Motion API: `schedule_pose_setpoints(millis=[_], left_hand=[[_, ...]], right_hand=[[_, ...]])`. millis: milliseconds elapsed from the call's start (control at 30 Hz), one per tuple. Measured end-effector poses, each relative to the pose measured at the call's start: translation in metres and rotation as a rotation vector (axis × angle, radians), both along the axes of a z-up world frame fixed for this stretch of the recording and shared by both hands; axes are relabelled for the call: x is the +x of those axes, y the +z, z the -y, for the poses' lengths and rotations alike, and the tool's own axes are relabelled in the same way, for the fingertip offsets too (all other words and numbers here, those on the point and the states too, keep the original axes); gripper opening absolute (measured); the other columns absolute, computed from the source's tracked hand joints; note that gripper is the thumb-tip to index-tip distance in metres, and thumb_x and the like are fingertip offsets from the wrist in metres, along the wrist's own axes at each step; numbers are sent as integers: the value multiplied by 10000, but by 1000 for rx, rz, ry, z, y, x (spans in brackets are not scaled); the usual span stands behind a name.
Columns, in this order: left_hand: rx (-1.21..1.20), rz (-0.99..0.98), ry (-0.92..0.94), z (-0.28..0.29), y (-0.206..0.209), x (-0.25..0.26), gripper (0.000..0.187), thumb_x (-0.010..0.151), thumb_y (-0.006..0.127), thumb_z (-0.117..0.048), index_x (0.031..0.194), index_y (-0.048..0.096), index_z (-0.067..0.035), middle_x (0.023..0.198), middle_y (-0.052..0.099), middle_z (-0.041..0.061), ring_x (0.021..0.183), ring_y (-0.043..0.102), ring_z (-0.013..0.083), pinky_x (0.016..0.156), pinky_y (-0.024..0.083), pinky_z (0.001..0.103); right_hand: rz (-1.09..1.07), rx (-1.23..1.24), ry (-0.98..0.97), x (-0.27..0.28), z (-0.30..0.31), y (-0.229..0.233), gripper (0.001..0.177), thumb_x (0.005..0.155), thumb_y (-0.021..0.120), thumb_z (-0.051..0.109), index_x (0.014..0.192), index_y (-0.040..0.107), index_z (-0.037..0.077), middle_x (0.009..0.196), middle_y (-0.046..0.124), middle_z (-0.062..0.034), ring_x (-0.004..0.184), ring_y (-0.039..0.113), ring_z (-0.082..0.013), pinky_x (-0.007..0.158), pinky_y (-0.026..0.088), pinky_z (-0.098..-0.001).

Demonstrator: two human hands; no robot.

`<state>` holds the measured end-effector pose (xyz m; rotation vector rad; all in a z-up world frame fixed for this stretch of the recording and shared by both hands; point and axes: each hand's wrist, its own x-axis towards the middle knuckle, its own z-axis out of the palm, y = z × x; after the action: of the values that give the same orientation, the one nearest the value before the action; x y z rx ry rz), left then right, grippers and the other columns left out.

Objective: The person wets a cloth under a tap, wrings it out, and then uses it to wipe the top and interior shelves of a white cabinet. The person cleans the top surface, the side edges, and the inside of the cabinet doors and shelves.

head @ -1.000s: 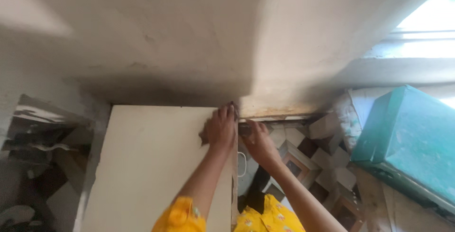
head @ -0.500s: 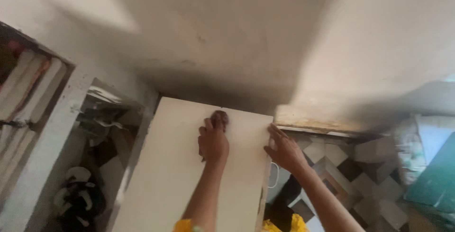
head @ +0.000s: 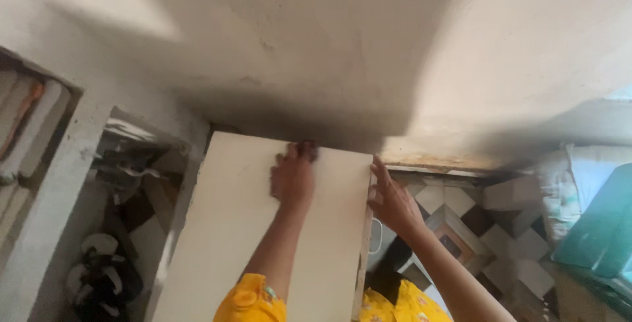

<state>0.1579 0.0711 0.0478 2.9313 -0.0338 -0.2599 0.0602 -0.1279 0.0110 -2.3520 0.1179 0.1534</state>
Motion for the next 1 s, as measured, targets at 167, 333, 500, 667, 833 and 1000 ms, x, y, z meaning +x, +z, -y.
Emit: schedule_pose_setpoints(millis=[167, 333, 500, 667, 833, 1000], left_hand=[[113, 64, -66, 36, -22, -14, 787, 827, 728, -472, 1472, 417, -146, 1412, 500, 122, 1274, 521, 321, 1085, 420, 528], [200, 43, -316, 96, -46, -38, 1343, 374, 985, -268, 1566, 382, -124, 1462, 486, 143, 1192, 550, 322, 996, 525, 415], [154, 236, -226, 16, -57, -8, 406, 1015, 633, -235, 1412, 549, -256, 1385, 551, 52, 1143, 594, 279, 772, 551, 491], [252, 153, -50, -57, -36, 37, 425, 913, 616, -343, 1307, 597, -188, 1353, 539, 110, 1182, 532, 343, 901, 467, 532], [416, -157, -12, -13, -15, 17, 483, 966, 607, -465, 1323, 538, -147, 1409, 480, 114, 1334, 438, 339, 1122, 347, 559], [-137, -52, -160, 62, -18, -29, 535, 1000, 618, -315, 1484, 429, -186, 1432, 458, 124, 1233, 513, 328, 941, 470, 595]], right_hand=[[-119, -4, -19, -3, -9, 16, 1244, 764, 773, 53, 1635, -101, 218, 1575, 445, -72, 1303, 568, -314, 1070, 486, -493], [-341, 16, -65, 7, -10, 21, 1258, 800, 754, 113, 1590, -225, 149, 1603, 406, -36, 1318, 572, -294, 1099, 528, -419], [7, -44, 71, 7, 0, 3, 1218, 761, 742, -9, 1589, -143, 110, 1546, 424, -153, 1342, 499, -415, 1175, 371, -469], [-92, -15, 70, 2, 3, 0, 1127, 812, 691, 26, 1600, -102, 170, 1597, 406, -114, 1322, 549, -373, 1180, 381, -460], [-205, -141, 40, 7, 1, 13, 1093, 856, 677, 92, 1620, -98, 194, 1632, 416, -51, 1321, 548, -339, 1182, 317, -518], [-479, -349, -139, 32, -23, 39, 1065, 921, 627, 69, 1723, -69, 153, 1585, 491, -135, 1442, 503, -311, 1215, 429, -423]])
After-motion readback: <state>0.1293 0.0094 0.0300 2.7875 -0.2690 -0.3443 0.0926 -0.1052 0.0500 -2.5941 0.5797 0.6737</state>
